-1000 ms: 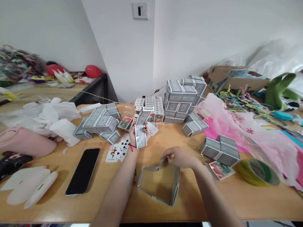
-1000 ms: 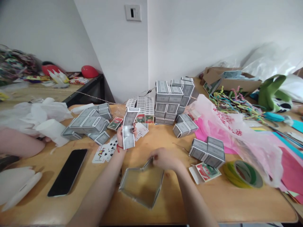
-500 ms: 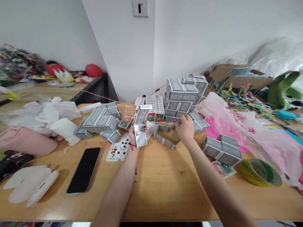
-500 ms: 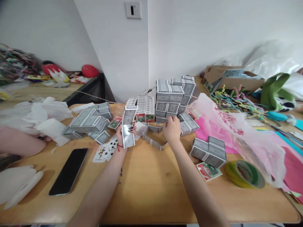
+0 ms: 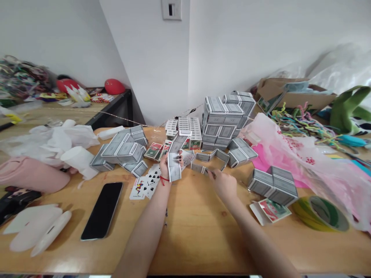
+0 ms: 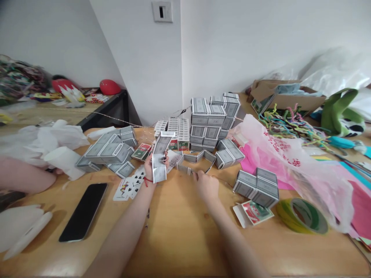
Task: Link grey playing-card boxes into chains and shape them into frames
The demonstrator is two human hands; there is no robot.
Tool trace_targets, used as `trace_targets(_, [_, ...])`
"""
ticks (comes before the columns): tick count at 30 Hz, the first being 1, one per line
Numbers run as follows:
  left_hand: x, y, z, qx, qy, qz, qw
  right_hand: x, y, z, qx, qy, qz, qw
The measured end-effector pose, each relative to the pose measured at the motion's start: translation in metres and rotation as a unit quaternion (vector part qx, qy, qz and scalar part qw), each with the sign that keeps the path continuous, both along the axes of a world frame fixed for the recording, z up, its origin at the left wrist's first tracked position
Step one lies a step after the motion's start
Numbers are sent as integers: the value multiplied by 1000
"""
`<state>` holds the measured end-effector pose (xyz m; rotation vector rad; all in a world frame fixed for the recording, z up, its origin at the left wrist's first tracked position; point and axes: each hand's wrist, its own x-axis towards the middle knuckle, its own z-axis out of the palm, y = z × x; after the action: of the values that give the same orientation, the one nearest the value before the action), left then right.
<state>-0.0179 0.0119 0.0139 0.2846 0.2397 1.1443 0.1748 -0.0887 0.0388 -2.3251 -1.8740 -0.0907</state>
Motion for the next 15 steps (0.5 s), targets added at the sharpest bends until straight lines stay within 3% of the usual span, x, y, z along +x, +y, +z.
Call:
trace_targets(9, [1,-1,3,-32,27,7,999,-6,12,-14,147,49,18,988])
trace_targets(12, [3,-1,3,-30,40,10,999,-9,19,-19,135,55,45,988])
trace_targets(15, [4,-2,4,-35,48,10,998,-11,23,-23,88,47,27,995])
